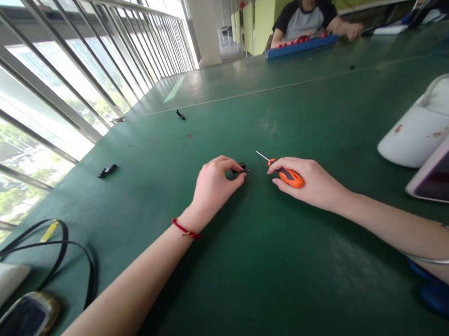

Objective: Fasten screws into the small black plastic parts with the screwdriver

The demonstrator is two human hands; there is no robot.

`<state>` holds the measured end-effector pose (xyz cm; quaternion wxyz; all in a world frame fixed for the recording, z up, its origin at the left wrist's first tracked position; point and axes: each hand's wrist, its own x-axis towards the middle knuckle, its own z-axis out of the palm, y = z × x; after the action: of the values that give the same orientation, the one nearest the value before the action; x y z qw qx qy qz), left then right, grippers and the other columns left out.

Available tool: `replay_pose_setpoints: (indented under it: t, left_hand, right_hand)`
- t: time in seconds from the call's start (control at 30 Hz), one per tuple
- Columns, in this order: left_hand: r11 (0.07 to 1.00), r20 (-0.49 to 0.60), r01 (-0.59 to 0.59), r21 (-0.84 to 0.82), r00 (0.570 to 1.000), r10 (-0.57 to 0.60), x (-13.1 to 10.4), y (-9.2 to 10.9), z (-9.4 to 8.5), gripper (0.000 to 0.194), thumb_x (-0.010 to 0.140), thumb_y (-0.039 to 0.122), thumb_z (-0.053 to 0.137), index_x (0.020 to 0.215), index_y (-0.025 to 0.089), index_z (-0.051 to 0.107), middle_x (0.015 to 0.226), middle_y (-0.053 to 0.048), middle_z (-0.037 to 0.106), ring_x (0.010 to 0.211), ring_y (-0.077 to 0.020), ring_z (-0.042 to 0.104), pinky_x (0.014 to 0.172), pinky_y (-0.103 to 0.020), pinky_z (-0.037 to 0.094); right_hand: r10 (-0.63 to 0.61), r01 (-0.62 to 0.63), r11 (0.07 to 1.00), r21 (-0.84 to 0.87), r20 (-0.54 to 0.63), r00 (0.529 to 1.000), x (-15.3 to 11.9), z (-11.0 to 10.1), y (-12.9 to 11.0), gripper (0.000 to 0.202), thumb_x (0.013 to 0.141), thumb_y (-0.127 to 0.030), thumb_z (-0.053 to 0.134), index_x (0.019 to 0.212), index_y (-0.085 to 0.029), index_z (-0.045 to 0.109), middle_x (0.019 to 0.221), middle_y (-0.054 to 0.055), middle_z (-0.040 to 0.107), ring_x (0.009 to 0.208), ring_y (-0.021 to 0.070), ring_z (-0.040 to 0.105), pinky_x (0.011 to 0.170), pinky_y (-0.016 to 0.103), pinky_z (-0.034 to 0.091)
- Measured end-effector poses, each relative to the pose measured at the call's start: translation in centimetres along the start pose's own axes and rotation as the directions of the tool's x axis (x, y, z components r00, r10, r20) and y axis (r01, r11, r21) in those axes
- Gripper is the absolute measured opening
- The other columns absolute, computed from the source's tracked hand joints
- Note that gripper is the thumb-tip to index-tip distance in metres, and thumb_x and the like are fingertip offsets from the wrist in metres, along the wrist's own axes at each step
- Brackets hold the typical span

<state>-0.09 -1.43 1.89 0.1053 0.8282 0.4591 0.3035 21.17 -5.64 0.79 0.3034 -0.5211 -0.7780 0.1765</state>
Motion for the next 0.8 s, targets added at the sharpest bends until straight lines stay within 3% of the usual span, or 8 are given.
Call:
replay_pose_setpoints:
  t: [0.1, 0.17, 0.27, 0.33, 0.43, 0.5, 0.63, 0.8]
  left_hand:
    - [0.995, -0.042, 0.085, 0.057, 0.996, -0.083, 0.0, -2.5, -3.2, 0.014, 0.072, 0.030, 0.064, 0.078, 0.019, 0.071, 0.086, -0.003, 0.070, 0.075, -0.0171, 0.062, 0.073, -0.031, 0.050]
    - [0.971, -0.086, 0.214, 0.106, 0.975, -0.205, -0.8, -4.5, -5.8, 0.014, 0.070, 0.033, 0.066, 0.073, 0.020, 0.070, 0.082, -0.001, 0.070, 0.072, -0.0173, 0.062, 0.071, -0.031, 0.049]
    - [0.884, -0.158, 0.411, 0.220, 0.910, -0.384, -2.8, -7.2, -9.5, 0.021, 0.075, 0.040, 0.058, 0.076, 0.022, 0.070, 0.080, 0.004, 0.070, 0.077, -0.0184, 0.062, 0.073, -0.030, 0.045]
    - [0.746, -0.237, 0.568, 0.349, 0.823, -0.516, -4.0, -8.5, -11.3, 0.024, 0.071, 0.040, 0.061, 0.078, 0.019, 0.070, 0.075, 0.001, 0.069, 0.075, -0.0194, 0.062, 0.071, -0.029, 0.044]
    - [0.587, -0.315, 0.686, 0.429, 0.723, -0.615, -5.1, -9.8, -12.8, 0.034, 0.070, 0.043, 0.059, 0.089, 0.018, 0.071, 0.080, -0.003, 0.070, 0.078, -0.0206, 0.062, 0.066, -0.025, 0.041]
    - [0.533, -0.284, 0.709, 0.461, 0.687, -0.669, -5.3, -10.5, -13.3, 0.037, 0.069, 0.044, 0.059, 0.092, 0.018, 0.071, 0.081, -0.004, 0.069, 0.080, -0.0214, 0.061, 0.064, -0.024, 0.039]
    - [0.526, -0.165, 0.692, 0.495, 0.669, -0.724, -5.5, -11.9, -14.2, 0.034, 0.068, 0.046, 0.061, 0.088, 0.020, 0.071, 0.071, 0.000, 0.067, 0.080, -0.0204, 0.059, 0.061, -0.021, 0.037]
    - [0.527, -0.240, 0.749, 0.402, 0.642, -0.729, -6.0, -12.5, -15.8, 0.034, 0.071, 0.048, 0.058, 0.091, 0.022, 0.069, 0.078, 0.004, 0.065, 0.080, -0.0144, 0.057, 0.063, -0.018, 0.037]
  right_hand:
    - [0.002, -0.002, 1.000, 0.000, 0.010, 1.000, 0.0, 0.0, 0.0, 0.017, 0.076, -0.023, 0.056, 0.093, -0.022, 0.061, 0.100, 0.006, 0.065, 0.091, 0.0213, 0.060, 0.084, 0.041, 0.046]
    - [-0.001, 0.001, 1.000, -0.004, 0.018, 1.000, 0.1, 0.1, 0.1, 0.017, 0.076, -0.023, 0.055, 0.092, -0.021, 0.061, 0.100, 0.006, 0.065, 0.090, 0.0210, 0.060, 0.084, 0.041, 0.046]
    - [-0.007, 0.007, 1.000, -0.012, 0.027, 1.000, 0.2, 0.2, 0.2, 0.016, 0.077, -0.023, 0.055, 0.092, -0.021, 0.060, 0.099, 0.006, 0.065, 0.089, 0.0205, 0.060, 0.083, 0.040, 0.045]
    - [-0.011, 0.012, 1.000, -0.017, 0.034, 0.999, 0.3, 0.2, 0.3, 0.016, 0.077, -0.023, 0.056, 0.092, -0.021, 0.059, 0.098, 0.005, 0.065, 0.088, 0.0203, 0.060, 0.083, 0.040, 0.045]
    - [-0.016, 0.018, 1.000, -0.026, 0.047, 0.999, 0.3, 0.3, 0.5, 0.016, 0.077, -0.024, 0.055, 0.093, -0.022, 0.059, 0.099, 0.006, 0.064, 0.088, 0.0203, 0.060, 0.083, 0.040, 0.045]
    - [-0.016, 0.017, 0.999, -0.032, 0.056, 0.998, 0.3, 0.2, 0.5, 0.016, 0.077, -0.024, 0.055, 0.093, -0.022, 0.059, 0.100, 0.006, 0.064, 0.089, 0.0206, 0.059, 0.083, 0.040, 0.045]
    - [-0.012, 0.015, 0.999, -0.044, 0.070, 0.997, 0.3, 0.2, 0.5, 0.017, 0.077, -0.024, 0.055, 0.093, -0.022, 0.059, 0.101, 0.006, 0.064, 0.089, 0.0208, 0.059, 0.085, 0.041, 0.044]
    - [0.000, 0.004, 0.999, -0.054, 0.073, 0.997, 0.3, 0.1, 0.4, 0.016, 0.077, -0.024, 0.055, 0.093, -0.022, 0.059, 0.102, 0.006, 0.064, 0.091, 0.0212, 0.060, 0.086, 0.042, 0.043]
